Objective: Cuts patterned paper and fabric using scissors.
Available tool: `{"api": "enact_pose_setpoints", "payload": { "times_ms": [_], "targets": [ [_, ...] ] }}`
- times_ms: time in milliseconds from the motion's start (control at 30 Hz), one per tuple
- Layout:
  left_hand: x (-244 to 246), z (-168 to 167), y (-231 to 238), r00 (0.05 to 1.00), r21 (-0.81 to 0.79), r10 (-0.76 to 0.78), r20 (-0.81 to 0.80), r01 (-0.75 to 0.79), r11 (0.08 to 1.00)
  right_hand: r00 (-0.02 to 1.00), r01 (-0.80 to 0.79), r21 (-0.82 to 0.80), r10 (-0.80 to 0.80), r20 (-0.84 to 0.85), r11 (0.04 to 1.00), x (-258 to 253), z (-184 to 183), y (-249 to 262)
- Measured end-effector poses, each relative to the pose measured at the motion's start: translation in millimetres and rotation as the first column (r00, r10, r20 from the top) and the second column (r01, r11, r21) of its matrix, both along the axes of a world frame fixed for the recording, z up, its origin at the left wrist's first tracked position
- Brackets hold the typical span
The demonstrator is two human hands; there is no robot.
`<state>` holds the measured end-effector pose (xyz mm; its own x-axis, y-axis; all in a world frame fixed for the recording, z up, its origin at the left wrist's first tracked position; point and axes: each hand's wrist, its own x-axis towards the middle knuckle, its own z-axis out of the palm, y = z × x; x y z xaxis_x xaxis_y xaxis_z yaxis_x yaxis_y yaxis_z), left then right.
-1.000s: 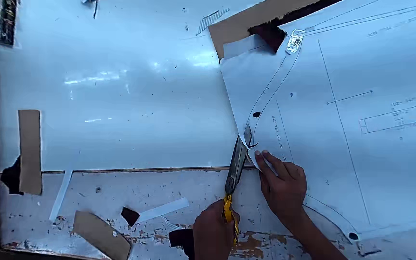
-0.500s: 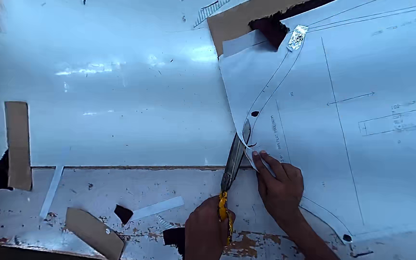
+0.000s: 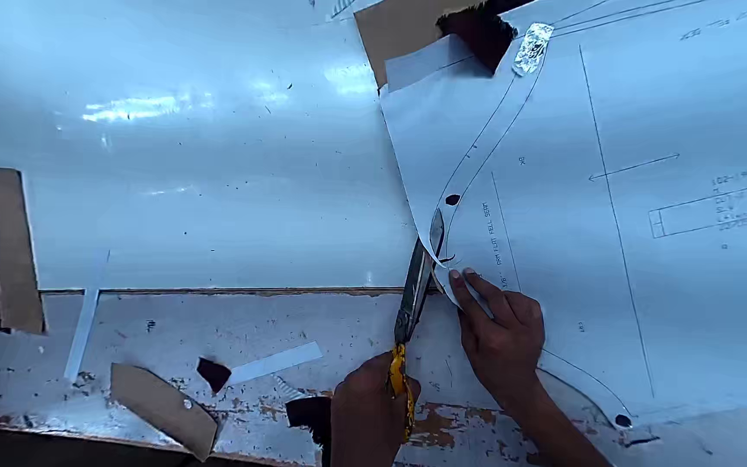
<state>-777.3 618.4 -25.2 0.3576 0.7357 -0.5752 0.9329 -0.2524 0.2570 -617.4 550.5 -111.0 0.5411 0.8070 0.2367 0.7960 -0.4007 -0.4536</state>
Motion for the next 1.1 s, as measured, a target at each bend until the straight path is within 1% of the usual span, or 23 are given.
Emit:
{"api": "enact_pose_setpoints", "payload": {
  "times_ms": [233, 400, 567, 733, 933, 1033, 1100],
  "targets": [
    [0, -2, -2, 0.999, 0.006, 0.033, 0.012, -0.033, 0.999, 1.0, -0.012, 0.006, 0.012, -0.008, 1.0, 0, 0, -2],
    [1, -1, 2, 0.999, -0.031, 0.047, -0.022, -0.048, 0.998, 1.0, -0.011, -0.002, 0.011, -0.014, 1.0, 0, 2, -2],
    [4, 3, 7, 0.997, -0.079, 0.02, -0.074, -0.026, 0.997, 1.0, -0.009, 0.011, 0.009, -0.021, 1.0, 0, 3, -2],
    [15, 8, 15, 0.993, -0.055, -0.039, -0.11, 0.033, 0.998, 1.0, -0.013, 0.029, 0.014, -0.027, 0.999, -1, 2, -5],
    [15, 7, 15, 0.992, -0.017, -0.042, -0.116, 0.041, 0.999, 0.999, -0.017, 0.023, 0.018, -0.035, 1.0, -1, 2, -6],
    [14, 4, 15, 0.995, 0.015, -0.039, -0.087, 0.04, 0.999, 0.999, -0.02, 0.016, 0.02, -0.03, 1.0, 0, 2, -6],
    [14, 5, 15, 0.996, 0.002, -0.021, -0.084, 0.021, 1.0, 0.999, -0.021, 0.019, 0.021, -0.026, 1.0, 0, 2, -6]
  ]
}}
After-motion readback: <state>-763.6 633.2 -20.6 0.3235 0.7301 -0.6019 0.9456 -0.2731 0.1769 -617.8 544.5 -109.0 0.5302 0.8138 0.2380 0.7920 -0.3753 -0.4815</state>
